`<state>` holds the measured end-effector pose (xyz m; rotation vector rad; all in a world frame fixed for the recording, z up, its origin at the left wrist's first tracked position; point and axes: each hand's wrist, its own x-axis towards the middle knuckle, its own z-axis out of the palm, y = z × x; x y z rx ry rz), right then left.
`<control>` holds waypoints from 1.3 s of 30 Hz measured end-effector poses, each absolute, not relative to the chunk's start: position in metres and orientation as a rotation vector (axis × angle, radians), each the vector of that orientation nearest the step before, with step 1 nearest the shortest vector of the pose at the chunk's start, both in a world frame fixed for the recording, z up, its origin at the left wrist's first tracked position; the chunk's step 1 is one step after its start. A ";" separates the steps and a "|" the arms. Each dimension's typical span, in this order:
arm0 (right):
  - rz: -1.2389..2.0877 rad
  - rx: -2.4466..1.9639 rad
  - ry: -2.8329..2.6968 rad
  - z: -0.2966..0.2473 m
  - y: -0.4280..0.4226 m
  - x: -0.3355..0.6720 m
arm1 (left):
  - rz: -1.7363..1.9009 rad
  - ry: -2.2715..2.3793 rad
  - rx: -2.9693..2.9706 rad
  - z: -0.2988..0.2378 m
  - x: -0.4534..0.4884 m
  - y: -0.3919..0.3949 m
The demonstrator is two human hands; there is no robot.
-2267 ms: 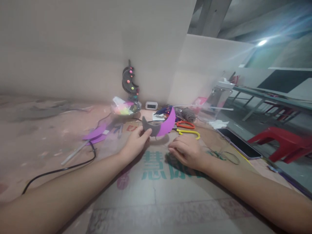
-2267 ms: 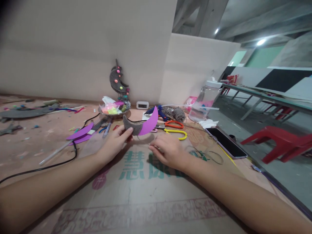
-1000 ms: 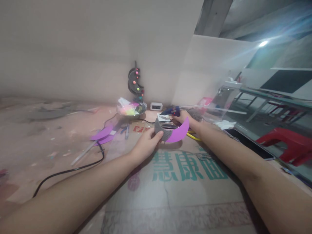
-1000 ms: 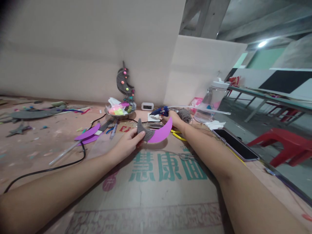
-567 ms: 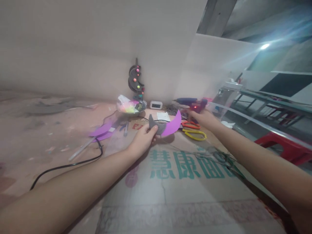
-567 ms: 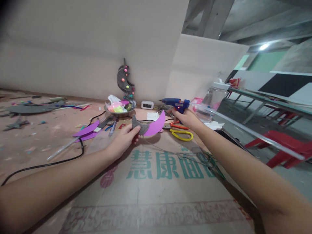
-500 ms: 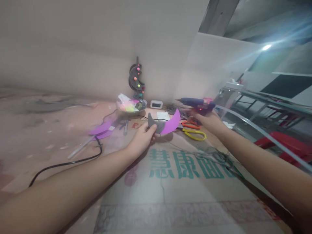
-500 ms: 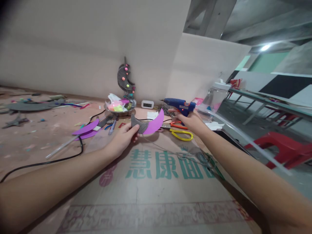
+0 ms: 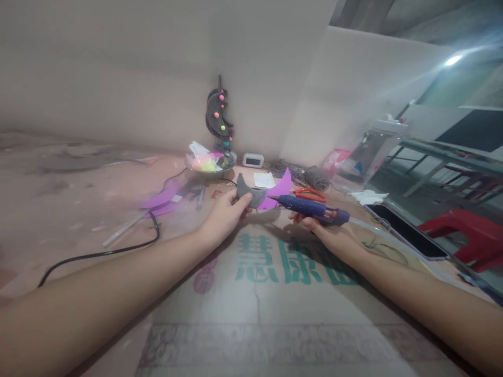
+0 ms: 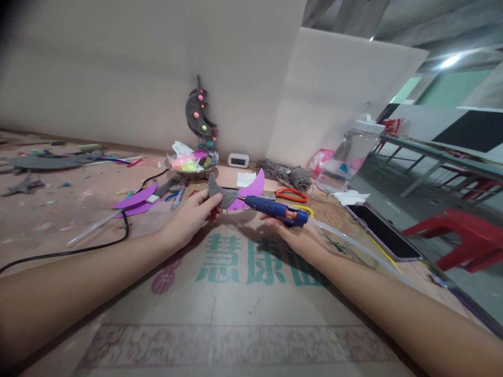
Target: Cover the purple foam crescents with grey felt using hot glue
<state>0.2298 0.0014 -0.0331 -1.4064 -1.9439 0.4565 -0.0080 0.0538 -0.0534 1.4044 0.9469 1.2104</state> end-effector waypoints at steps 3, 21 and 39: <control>0.429 -1.363 -1.981 -0.029 -0.003 0.225 | 1.200 0.938 1.413 -0.054 -0.009 0.053; 0.387 -1.459 -1.964 -0.035 0.002 0.219 | 1.222 0.955 1.504 -0.056 -0.010 0.056; 0.349 -1.478 -1.931 -0.038 0.002 0.219 | 1.203 0.980 1.482 -0.054 -0.009 0.053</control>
